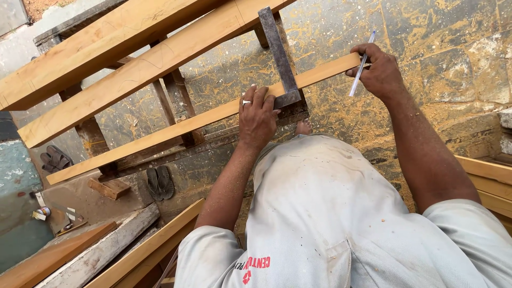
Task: Marking wooden beams using a try square and a pen for future cutting.
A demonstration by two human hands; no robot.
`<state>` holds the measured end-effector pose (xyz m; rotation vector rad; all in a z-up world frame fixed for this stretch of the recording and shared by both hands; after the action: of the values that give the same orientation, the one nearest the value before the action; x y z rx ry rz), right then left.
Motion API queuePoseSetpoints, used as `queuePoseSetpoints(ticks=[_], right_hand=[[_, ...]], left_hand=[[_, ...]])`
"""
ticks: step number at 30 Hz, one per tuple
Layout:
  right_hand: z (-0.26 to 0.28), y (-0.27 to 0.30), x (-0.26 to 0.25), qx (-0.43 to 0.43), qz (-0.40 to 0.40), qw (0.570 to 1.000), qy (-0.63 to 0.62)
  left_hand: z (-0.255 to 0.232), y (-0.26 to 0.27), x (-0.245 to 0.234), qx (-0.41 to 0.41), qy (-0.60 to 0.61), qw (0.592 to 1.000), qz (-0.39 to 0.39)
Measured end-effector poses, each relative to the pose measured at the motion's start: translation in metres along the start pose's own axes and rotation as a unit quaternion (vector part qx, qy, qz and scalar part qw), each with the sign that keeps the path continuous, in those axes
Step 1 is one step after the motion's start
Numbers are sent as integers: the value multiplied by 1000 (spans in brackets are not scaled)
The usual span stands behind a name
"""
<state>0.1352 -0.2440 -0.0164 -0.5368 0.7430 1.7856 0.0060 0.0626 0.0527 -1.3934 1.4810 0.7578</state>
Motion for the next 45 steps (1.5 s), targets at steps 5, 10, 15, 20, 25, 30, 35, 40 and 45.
queuePoseSetpoints(ticks=[5, 10, 15, 20, 25, 30, 35, 40, 45], right_hand=[[17, 9, -12, -22, -11, 999, 31], [53, 23, -18, -117, -83, 987, -73], [90, 29, 8, -177, -48, 980, -74], [115, 25, 21, -213, -27, 976, -44], [127, 26, 22, -237, -21, 971, 6], [116, 35, 22, -234, 28, 971, 39], [122, 32, 20, -190, 24, 981, -12], [105, 42, 16, -237, 28, 971, 31], [49, 7, 5, -106, -18, 990, -90]], left_hand=[[6, 4, 11, -3, -23, 1000, 10], [5, 5, 10, -3, -33, 999, 19], [4, 2, 11, 4, -49, 999, 19], [2, 1, 11, 4, -64, 998, 29], [0, 0, 9, 3, -71, 997, 36], [3, -1, 11, -2, -67, 997, 32], [-4, -1, 4, -1, -64, 997, 37], [-2, -1, 3, 0, -56, 998, 33], [-5, -6, 7, 10, -57, 997, 44]])
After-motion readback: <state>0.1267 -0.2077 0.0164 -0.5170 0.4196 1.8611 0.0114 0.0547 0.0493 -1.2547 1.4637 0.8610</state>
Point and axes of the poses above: each hand's wrist, its own y-axis away from the middle knuckle, its own x-axis out of the palm, z = x × y, the point moved 3 cm from there along -y, towards the middle knuckle, and after that the axes turned 8 degrees about y, right-handed, at the moved point
